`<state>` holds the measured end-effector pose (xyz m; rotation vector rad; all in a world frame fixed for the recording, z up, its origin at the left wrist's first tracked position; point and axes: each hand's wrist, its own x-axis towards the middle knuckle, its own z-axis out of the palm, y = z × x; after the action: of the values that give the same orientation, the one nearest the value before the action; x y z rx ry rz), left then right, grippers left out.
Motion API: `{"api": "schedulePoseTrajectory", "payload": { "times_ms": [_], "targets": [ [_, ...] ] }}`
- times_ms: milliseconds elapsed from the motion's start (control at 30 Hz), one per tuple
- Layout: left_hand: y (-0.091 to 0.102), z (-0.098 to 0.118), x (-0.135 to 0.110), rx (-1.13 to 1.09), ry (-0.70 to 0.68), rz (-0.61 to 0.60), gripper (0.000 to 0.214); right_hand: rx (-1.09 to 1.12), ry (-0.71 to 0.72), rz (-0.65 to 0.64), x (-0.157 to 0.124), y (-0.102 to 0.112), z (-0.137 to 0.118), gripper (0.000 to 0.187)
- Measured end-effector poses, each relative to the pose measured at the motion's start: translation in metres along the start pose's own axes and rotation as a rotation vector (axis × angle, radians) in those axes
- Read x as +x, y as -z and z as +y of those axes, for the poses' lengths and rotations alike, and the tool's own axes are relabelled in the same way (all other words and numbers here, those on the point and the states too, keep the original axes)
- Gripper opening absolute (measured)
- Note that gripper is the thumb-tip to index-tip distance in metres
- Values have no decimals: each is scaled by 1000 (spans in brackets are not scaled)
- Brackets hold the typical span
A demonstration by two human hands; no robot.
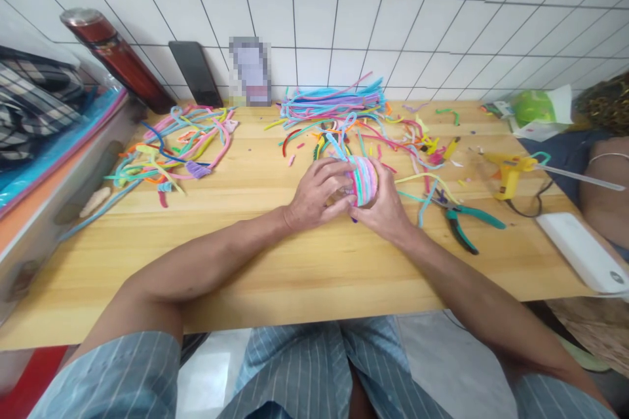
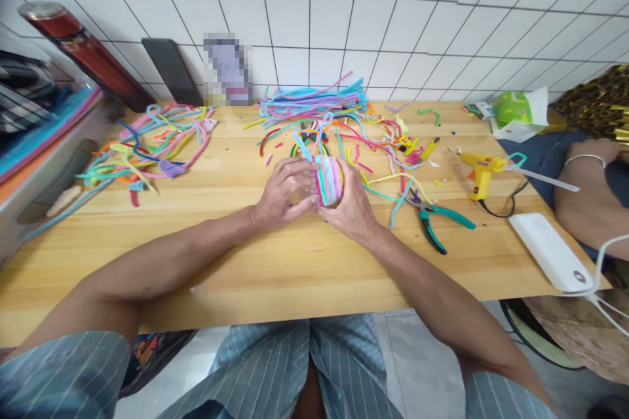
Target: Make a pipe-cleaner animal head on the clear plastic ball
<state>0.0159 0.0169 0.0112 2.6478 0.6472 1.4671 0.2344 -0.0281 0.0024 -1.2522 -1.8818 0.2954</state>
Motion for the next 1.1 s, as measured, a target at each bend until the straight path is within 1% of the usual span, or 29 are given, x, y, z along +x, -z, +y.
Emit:
{"api": "schedulePoseTrajectory", "payload": {
  "times_ms": [133,200,300,400,567,700,900,1100],
  "targets": [
    [0,1,1,-16,-89,70,24,-38,23,29,-2,0,-3,114],
    [0,2,1,-27,-103,73,27,-45,26,32,-3,0,-4,115],
    [1,0,0,-65,-87,33,29,-14,21,7,-4,1,-3,118],
    [1,-1,0,-112,-49,-10,24,17,-1,-23,-3,1,-1,120],
    [2,2,1,-55,21,-60,18,48,-9,0,-3,-2,-1,115],
    [3,4,1,-96,-25,-9,15,48,28,31,-3,-3,-2,114],
    [1,4,2,-120,-93,94,20,-8,117,63,-4,-3,6,114],
    [0,2,2,-106,-87,86,16,-28,180,96,-2,-5,10,113]
  ]
}}
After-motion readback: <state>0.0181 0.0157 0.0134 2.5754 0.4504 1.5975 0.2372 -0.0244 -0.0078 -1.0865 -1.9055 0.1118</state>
